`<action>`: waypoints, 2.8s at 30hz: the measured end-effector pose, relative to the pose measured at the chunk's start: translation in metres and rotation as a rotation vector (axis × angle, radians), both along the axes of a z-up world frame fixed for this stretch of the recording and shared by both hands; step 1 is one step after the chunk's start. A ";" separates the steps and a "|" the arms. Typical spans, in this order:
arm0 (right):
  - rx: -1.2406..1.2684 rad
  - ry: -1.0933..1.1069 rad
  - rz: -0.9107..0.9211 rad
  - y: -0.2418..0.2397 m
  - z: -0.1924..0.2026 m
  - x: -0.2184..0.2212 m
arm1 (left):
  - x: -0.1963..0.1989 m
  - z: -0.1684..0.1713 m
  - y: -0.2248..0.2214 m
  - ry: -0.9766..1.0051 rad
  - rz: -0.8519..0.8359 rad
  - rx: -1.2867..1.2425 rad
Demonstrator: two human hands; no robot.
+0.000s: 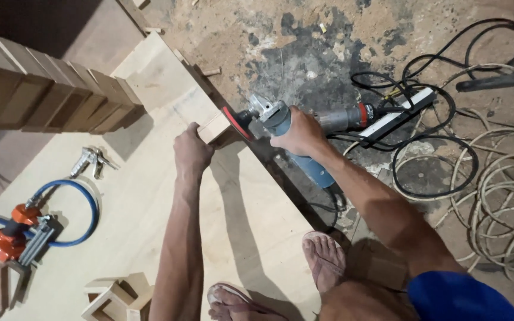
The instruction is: Sanding the edges and surfaces of small wooden boxes using an angle grinder with a sanding disc.
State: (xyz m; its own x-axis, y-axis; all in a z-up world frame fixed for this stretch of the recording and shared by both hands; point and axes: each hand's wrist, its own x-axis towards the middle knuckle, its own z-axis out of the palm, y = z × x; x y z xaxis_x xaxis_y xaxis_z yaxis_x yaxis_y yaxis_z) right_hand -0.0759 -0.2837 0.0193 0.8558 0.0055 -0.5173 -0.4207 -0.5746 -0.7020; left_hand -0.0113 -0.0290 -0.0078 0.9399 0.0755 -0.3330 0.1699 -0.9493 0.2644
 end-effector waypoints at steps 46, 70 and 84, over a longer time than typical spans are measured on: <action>-0.036 0.006 -0.081 -0.009 -0.043 0.026 | 0.044 -0.008 0.001 0.111 -0.234 0.159; -0.005 0.073 -0.092 -0.007 -0.057 0.031 | 0.042 0.001 -0.004 0.114 -0.245 0.165; -0.104 0.213 -0.039 -0.024 -0.116 0.005 | 0.036 0.017 -0.011 0.117 -0.244 0.162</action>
State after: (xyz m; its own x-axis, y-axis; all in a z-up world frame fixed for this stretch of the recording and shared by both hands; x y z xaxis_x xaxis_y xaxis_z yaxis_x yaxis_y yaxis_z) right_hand -0.0711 -0.3073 -0.0964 0.7255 -0.0879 -0.6826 -0.5762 -0.6199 -0.5327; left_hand 0.0246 -0.0400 0.0093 0.8928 -0.0865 -0.4420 -0.0476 -0.9940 0.0984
